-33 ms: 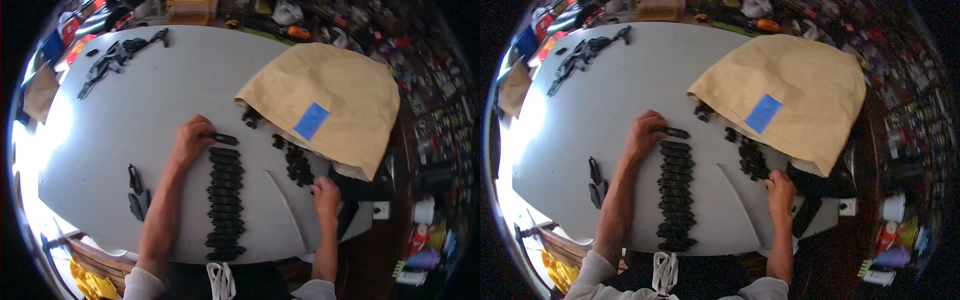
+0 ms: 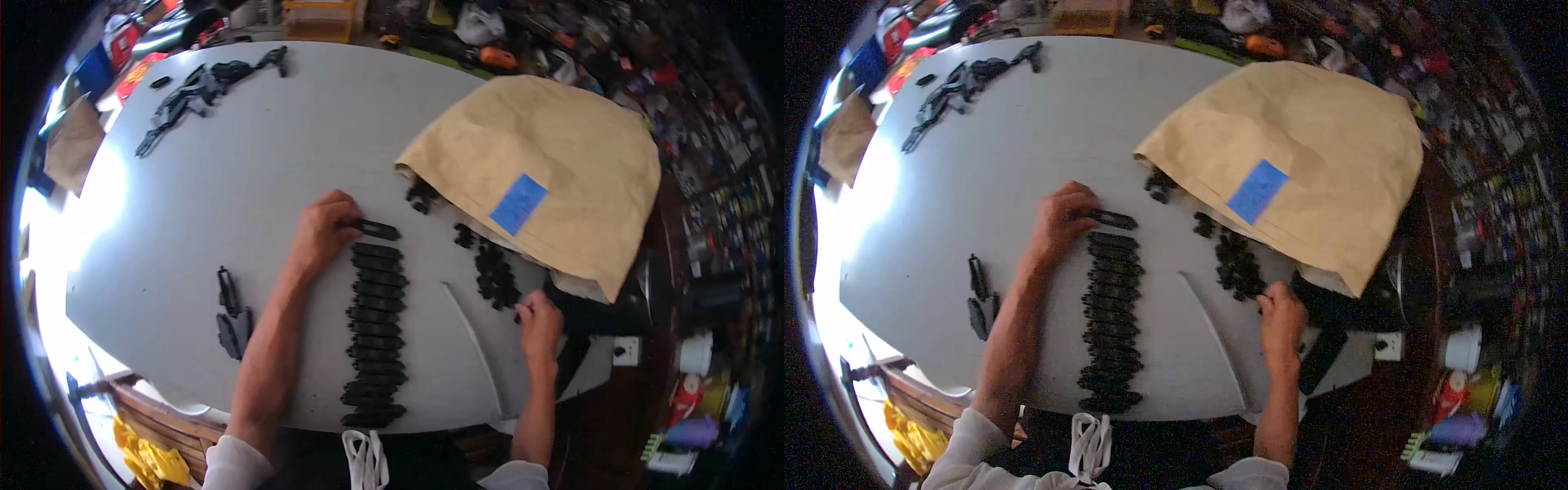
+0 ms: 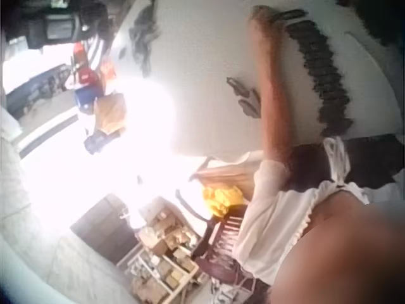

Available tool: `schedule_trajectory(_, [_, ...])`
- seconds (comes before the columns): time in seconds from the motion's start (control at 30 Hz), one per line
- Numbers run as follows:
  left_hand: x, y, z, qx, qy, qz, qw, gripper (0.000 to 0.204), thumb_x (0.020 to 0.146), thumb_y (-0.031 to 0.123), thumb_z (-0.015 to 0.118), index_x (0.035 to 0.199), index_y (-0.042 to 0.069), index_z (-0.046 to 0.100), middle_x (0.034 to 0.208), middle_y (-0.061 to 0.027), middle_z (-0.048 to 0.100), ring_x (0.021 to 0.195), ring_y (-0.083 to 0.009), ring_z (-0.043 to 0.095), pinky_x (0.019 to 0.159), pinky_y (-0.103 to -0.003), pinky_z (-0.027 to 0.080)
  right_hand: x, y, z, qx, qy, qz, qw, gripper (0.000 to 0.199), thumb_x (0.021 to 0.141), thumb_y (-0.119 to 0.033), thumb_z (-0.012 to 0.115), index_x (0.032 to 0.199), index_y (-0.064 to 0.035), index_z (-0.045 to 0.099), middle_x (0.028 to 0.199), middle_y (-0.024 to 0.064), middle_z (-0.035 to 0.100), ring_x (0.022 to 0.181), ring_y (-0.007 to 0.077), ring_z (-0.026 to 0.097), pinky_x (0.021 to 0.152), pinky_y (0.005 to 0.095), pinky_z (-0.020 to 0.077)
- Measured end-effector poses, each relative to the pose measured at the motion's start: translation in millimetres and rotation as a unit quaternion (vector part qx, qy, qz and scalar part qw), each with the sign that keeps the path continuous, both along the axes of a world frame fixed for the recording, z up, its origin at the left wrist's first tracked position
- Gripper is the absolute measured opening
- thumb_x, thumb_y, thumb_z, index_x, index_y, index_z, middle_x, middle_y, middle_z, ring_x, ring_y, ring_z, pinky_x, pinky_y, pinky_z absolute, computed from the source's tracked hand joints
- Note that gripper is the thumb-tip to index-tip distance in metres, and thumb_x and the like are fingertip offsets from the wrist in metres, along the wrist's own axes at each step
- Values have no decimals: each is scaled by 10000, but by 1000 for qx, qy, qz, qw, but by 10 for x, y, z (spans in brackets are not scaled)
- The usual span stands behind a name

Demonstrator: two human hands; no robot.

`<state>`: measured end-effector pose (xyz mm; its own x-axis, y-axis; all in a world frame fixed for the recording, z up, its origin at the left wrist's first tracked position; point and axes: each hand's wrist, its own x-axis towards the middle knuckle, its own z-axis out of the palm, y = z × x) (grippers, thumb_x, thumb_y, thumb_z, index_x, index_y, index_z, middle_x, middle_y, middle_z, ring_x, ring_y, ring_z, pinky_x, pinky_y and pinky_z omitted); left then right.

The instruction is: Sorting and arranging small black plastic clips on a table.

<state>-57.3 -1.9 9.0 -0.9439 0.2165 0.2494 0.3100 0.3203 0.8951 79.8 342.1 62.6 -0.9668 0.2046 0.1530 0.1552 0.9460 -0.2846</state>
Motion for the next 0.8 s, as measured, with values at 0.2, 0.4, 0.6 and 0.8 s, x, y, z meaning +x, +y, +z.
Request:
schedule_trajectory(0.2, [17, -50, -49, -37, 14, 14, 999, 283, 619, -64, 733, 880, 14, 657, 1023, -116, 597, 846, -240, 621, 722, -337, 511, -551, -853, 169, -376, -42, 60, 924, 53, 794, 20, 649, 815, 1, 604, 633, 10, 573, 542, 60, 525, 469, 232, 434])
schedule_trajectory(0.4, [15, 19, -21, -40, 20, 15, 999, 253, 607, -34, 750, 825, 3, 627, 982, -108, 573, 834, -260, 616, 702, -345, 510, -1320, -1695, -57, -321, -92, 187, 924, 115, 783, -37, 681, 757, 36, 595, 632, 55, 600, 560, 102, 556, 505, 259, 421])
schedule_trajectory(0.6, [-5, -7, -131, -6, 47, 16, 999, 236, 601, -32, 689, 815, 6, 596, 915, -111, 541, 813, -298, 572, 701, -372, 476, -1397, -1950, -136, -202, -127, 120, 964, 181, 785, -166, 706, 763, -10, 618, 832, 153, 636, 805, 356, 610, 679, 439, 461])
schedule_trajectory(0.8, [-3, 3, -119, -32, 42, 20, 998, 253, 595, -31, 737, 812, -3, 611, 935, -104, 560, 853, -275, 589, 725, -361, 499, -1408, -1986, -137, -120, -112, 114, 980, 196, 807, -193, 699, 780, -32, 590, 857, 137, 627, 824, 351, 604, 683, 462, 454])
